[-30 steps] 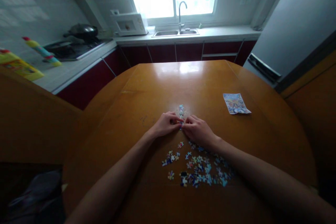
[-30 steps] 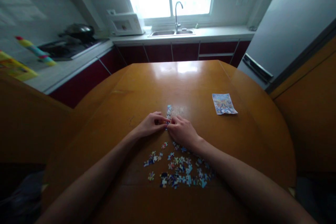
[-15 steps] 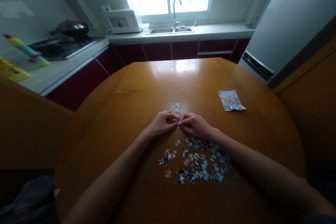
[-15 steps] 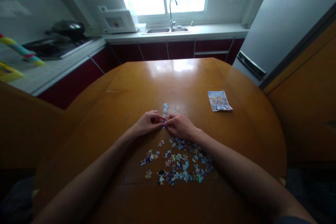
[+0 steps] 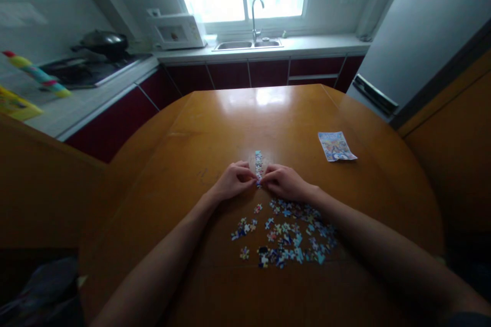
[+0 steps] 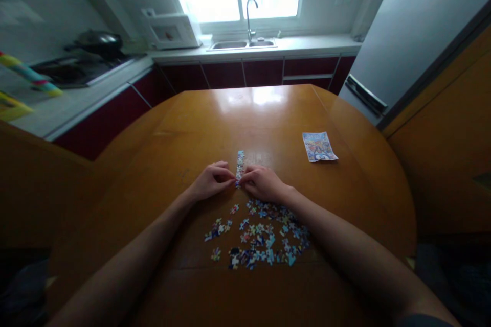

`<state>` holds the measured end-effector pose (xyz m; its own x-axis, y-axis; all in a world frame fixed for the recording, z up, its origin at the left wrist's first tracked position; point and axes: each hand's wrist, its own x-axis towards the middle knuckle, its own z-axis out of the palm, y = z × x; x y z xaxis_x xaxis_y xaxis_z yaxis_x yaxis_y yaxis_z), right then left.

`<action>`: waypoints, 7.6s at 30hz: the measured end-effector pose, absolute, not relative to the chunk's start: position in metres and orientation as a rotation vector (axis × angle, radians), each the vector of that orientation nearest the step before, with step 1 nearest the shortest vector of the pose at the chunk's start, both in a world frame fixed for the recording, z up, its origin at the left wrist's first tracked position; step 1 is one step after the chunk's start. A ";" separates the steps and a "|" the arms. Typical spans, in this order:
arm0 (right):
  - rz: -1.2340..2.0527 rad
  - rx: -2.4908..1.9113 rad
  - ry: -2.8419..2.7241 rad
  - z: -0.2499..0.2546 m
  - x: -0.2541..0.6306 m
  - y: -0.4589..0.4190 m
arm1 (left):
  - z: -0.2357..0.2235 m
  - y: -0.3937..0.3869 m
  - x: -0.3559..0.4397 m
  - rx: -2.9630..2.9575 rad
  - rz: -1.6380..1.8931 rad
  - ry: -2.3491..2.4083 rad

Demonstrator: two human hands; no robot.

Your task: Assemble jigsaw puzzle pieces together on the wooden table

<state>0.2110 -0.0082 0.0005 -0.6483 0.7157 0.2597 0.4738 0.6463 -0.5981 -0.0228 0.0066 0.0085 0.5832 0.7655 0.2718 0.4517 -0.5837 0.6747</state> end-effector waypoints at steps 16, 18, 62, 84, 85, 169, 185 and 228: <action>0.797 -0.905 -2.325 0.002 0.211 -0.005 | 0.006 0.000 -0.024 2.443 0.720 1.043; 0.795 -0.906 -2.330 0.001 0.211 -0.004 | 0.005 0.000 -0.024 2.471 0.691 1.053; 0.791 -0.862 -2.298 -0.001 0.213 -0.006 | 0.005 0.000 -0.025 2.477 0.663 1.034; 0.319 -0.820 -2.599 0.004 0.210 -0.012 | 0.016 -0.002 -0.021 2.708 0.579 0.919; 0.301 -0.821 -2.610 0.004 0.209 -0.013 | 0.016 -0.002 -0.021 2.706 0.590 0.910; 0.392 -0.841 -2.513 0.002 0.214 -0.014 | 0.011 0.003 -0.027 2.253 0.875 1.029; 0.838 -1.126 -1.803 -0.004 0.213 0.001 | 0.017 -0.003 -0.015 2.633 0.561 0.960; 0.856 -1.309 -1.137 -0.014 0.268 0.049 | 0.003 0.003 -0.017 2.434 0.724 0.998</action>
